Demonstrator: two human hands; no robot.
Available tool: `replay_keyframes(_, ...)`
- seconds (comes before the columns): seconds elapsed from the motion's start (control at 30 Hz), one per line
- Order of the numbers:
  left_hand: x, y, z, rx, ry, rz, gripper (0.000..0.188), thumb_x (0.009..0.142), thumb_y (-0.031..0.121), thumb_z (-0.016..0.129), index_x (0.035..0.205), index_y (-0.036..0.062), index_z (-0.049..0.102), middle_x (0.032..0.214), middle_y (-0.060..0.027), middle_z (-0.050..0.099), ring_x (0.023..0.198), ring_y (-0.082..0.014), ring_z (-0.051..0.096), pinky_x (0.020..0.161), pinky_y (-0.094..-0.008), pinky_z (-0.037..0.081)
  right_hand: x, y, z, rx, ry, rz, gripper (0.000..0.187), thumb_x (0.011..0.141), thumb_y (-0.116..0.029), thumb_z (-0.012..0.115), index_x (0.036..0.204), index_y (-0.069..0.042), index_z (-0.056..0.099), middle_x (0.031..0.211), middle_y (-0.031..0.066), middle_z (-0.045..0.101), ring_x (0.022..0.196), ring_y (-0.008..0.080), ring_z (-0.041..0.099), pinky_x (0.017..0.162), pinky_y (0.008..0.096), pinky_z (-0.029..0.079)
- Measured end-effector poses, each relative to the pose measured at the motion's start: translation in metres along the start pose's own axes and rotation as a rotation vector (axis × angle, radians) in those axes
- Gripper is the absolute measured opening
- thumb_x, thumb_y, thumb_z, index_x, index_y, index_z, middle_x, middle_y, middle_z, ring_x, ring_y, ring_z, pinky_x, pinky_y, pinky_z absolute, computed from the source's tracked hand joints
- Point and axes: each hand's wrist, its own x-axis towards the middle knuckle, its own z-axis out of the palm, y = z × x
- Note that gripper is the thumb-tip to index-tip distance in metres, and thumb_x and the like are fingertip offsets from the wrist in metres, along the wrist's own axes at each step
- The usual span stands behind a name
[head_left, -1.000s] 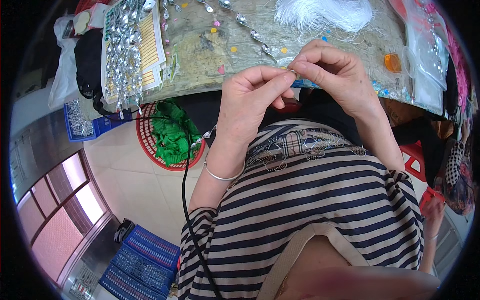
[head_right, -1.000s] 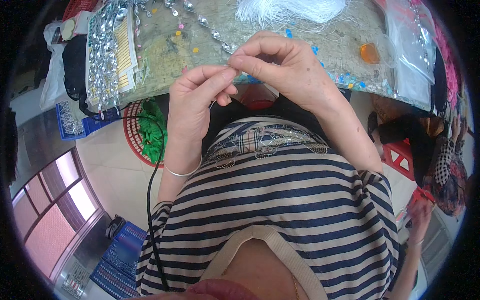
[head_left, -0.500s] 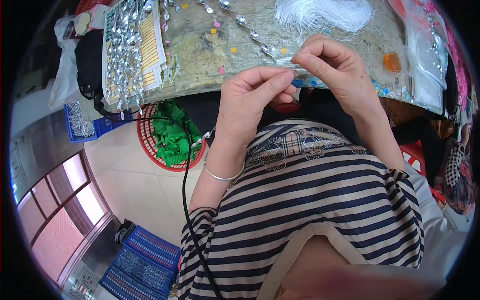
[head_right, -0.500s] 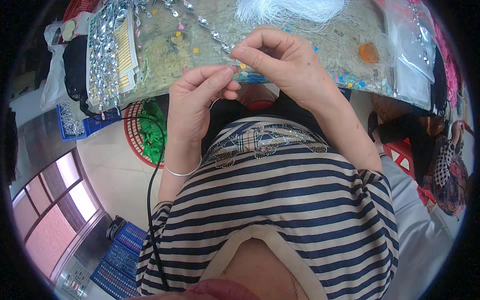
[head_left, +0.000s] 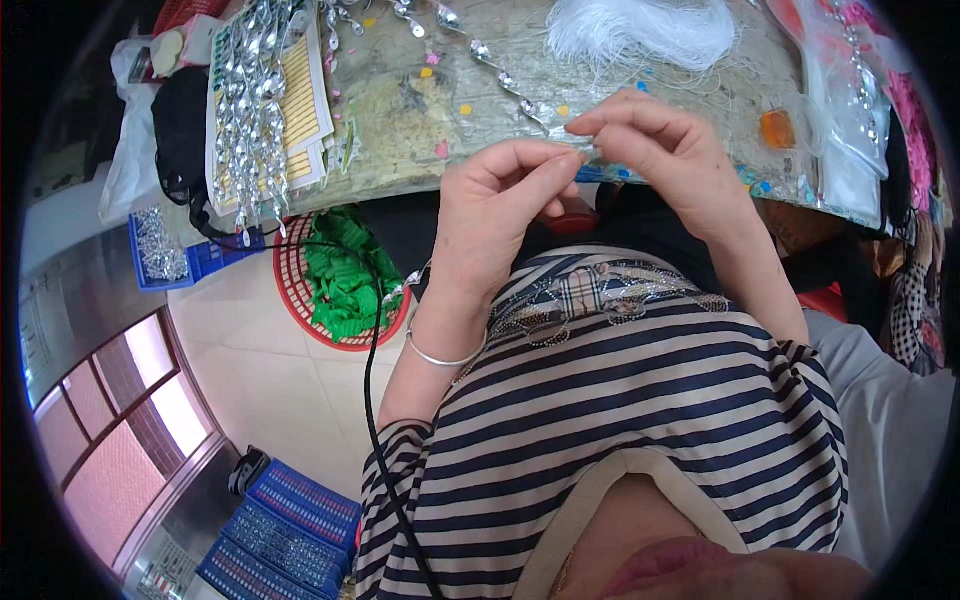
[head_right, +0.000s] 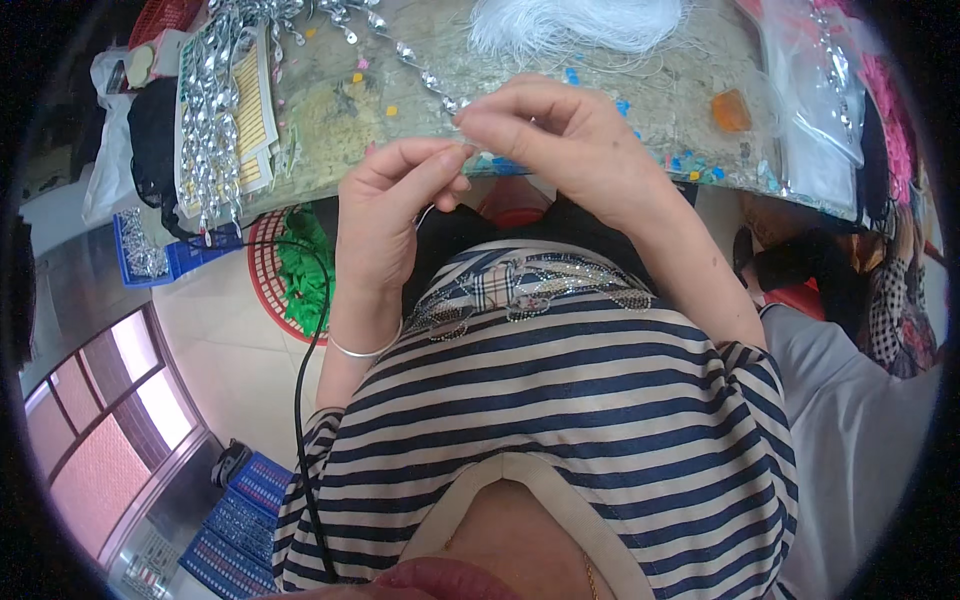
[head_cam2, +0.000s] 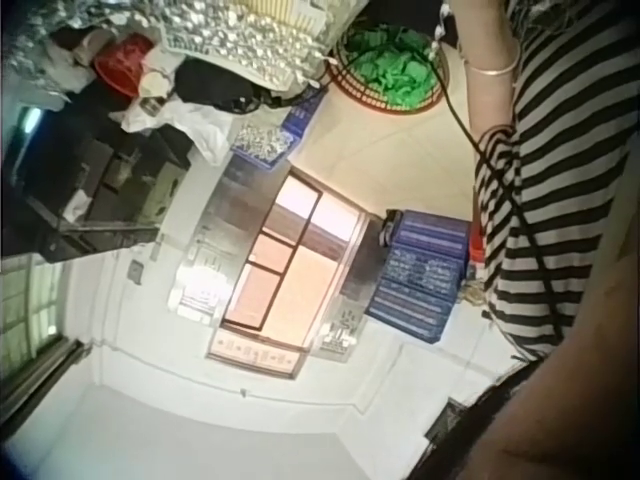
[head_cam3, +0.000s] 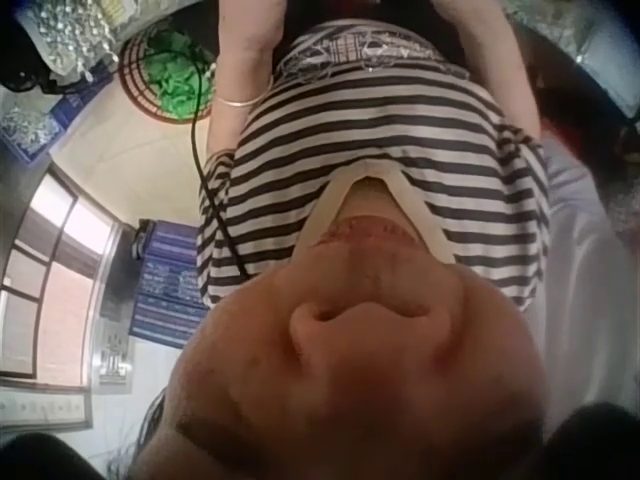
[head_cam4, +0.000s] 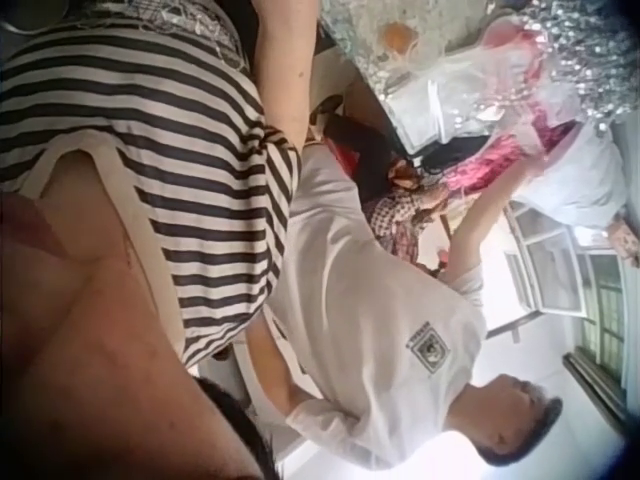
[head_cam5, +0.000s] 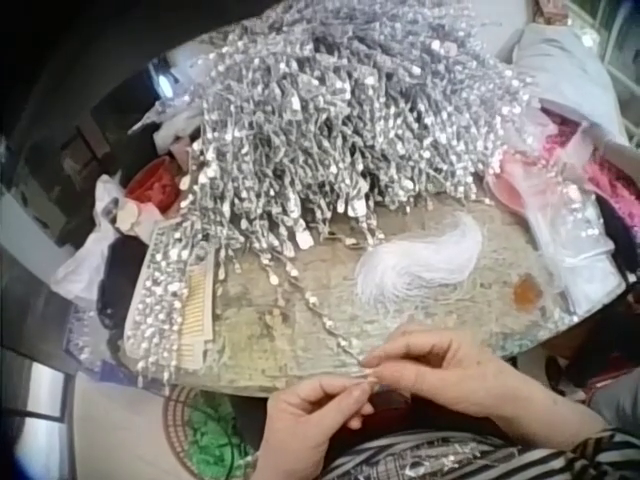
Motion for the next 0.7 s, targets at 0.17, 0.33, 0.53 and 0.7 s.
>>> replay_keyframes(0.17,-0.001,0.002,0.000,0.053,-0.014,0.003,0.012,0.082,0.009,0.067,0.090,0.0000,0.067,0.074,-0.0023,0.064,0.062,-0.0046,0.053,0.057,-0.0164,0.042,0.001,-0.007,-0.003,-0.386,-0.024,-0.226,0.008,0.081,-0.004,0.063,0.088,-0.003,0.068,0.081,0.0039,0.061,0.076,0.0119,0.056,0.069,0.0241,0.043)
replay_keyframes(0.33,0.000,0.004,-0.003,0.072,-0.026,-0.030,0.013,0.082,0.010,0.067,0.090,0.0000,0.067,0.073,-0.0027,0.064,0.063,-0.0051,0.054,0.057,-0.0168,0.042,0.001,-0.013,-0.003,-0.952,0.005,-0.594,0.008,0.076,-0.011,0.066,0.081,-0.008,0.060,0.082,0.0048,0.059,0.078,0.0215,0.057,0.070,0.0320,0.040)
replay_keyframes(0.53,0.000,0.008,-0.004,0.138,0.019,-0.010,0.013,0.079,0.005,0.069,0.091,-0.0010,0.068,0.075,-0.0045,0.065,0.064,-0.0065,0.056,0.058,-0.0175,0.043,-0.004,-0.020,-0.014,-0.770,-0.039,-0.383,0.010,0.085,-0.016,0.057,0.084,-0.007,0.055,0.079,0.0063,0.057,0.076,0.0205,0.055,0.070,0.0317,0.040)
replay_keyframes(0.7,-0.003,0.003,-0.010,0.195,0.107,0.055,0.012,0.080,0.003,0.067,0.091,-0.0006,0.067,0.074,-0.0050,0.065,0.062,-0.0072,0.056,0.056,-0.0182,0.042,-0.007,-0.018,-0.015,0.252,-0.149,0.101,0.022,0.097,-0.021,0.044,0.089,-0.003,0.055,0.085,-0.0004,0.059,0.075,0.0057,0.052,0.072,0.0239,0.044)
